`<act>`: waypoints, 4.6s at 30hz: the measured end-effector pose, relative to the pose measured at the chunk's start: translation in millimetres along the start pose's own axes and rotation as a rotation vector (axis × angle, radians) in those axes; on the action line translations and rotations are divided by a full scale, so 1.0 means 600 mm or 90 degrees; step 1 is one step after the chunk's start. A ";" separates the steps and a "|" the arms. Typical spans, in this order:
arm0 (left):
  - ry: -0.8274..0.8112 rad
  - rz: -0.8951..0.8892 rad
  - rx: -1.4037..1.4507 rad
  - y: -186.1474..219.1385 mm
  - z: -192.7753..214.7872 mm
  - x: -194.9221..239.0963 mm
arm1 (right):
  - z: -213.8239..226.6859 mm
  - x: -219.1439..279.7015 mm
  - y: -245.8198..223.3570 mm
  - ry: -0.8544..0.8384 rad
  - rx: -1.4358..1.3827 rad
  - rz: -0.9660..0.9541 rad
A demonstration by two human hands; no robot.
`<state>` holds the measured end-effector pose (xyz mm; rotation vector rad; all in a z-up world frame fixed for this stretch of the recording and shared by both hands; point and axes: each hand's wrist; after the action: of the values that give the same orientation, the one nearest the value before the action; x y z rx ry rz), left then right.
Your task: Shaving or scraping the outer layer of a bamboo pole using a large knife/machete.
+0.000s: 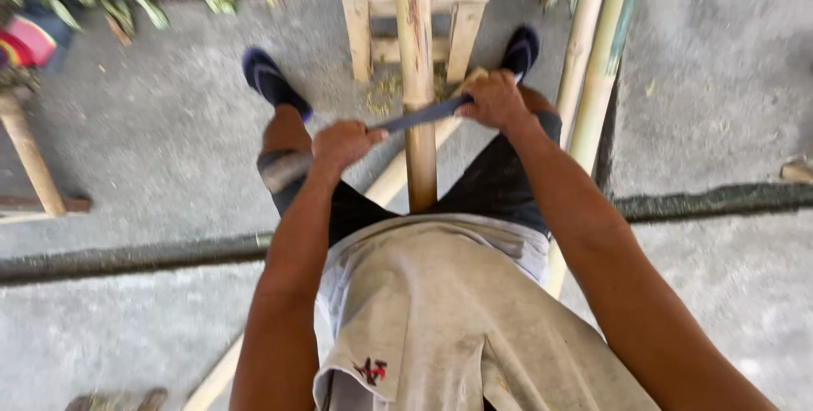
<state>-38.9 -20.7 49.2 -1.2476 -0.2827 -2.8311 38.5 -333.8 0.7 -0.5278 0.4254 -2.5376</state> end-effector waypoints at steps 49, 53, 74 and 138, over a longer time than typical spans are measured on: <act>0.479 -0.037 0.001 -0.072 0.073 -0.190 | 0.055 -0.179 0.077 0.253 0.034 -0.061; 0.498 -0.029 -0.010 -0.075 0.087 -0.218 | 0.067 -0.200 0.067 0.293 0.032 -0.076; 0.448 -0.082 -0.108 -0.096 0.151 -0.253 | 0.020 -0.234 0.107 0.256 0.060 -0.176; 0.234 -0.016 -0.148 -0.081 0.194 -0.229 | 0.060 -0.215 0.065 0.242 -0.070 -0.098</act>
<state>133.8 42.2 17.7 -0.7233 0.0450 -3.1067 173.4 -303.6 -19.5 -0.1134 0.6858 -2.7798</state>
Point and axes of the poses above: each hand's wrist, its own x-axis away from the middle knuckle, its own z-axis out of the back of the hand, y = z × x, and after that the axes turned 7 degrees about -x, right-handed
